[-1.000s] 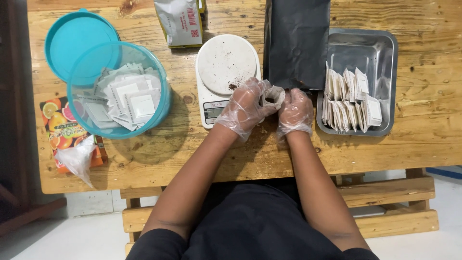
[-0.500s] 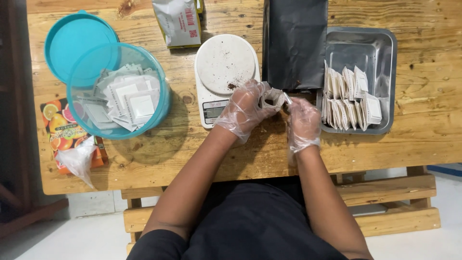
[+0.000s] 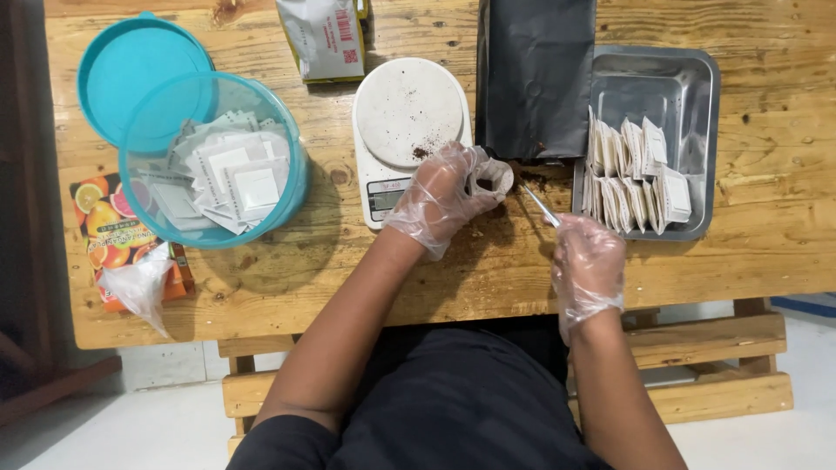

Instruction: Filling coffee drip bags with grounds using a spoon, weighing them on a scale, and organizing them in a tray.

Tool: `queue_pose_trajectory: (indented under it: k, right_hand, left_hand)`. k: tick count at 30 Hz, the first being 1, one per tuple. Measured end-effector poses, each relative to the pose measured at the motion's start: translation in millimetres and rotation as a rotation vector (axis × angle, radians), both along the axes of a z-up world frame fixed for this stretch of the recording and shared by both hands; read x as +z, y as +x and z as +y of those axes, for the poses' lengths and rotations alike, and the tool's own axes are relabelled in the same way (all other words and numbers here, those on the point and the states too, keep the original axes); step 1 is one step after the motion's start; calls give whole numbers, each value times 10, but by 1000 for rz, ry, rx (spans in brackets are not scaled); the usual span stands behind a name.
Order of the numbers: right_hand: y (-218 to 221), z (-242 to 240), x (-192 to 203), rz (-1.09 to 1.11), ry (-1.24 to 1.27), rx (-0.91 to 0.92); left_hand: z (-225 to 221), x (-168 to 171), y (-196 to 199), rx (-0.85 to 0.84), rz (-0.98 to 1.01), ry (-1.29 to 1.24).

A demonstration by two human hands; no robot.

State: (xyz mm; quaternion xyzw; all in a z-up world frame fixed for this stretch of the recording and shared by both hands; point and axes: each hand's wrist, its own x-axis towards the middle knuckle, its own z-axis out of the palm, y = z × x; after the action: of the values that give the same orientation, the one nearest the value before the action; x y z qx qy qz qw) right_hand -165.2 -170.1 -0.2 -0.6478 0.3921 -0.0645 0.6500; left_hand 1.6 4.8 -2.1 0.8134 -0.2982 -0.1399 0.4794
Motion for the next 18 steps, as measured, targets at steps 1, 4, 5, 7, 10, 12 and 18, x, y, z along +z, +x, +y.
queue_pose_trajectory:
  k: [1,4,5,7,10,12,18]
  right_hand:
    - [-34,-19,31,3,-6,-2]
    - [-128,-65,32,-11,-13,-16]
    - [-155,-80,18,-31,-16,-28]
    - [-147,-11,245,-24,35,-40]
    - [-127,132,524,-54,34,-88]
    - [-146,153,604,-87,-19,-127]
    - [-105,-2,710,-138,16,-94]
  left_hand:
    - [3,-1,10,-1,0,-12]
    - [12,-29,21,-6,-15,-22]
    - [13,-39,25,-11,-33,-21]
    - [-17,57,-9,-14,-31,-27]
    - [-14,106,5,-19,-4,-33]
    - [4,61,21,-24,24,-34]
    - [-15,93,115,-33,-37,43]
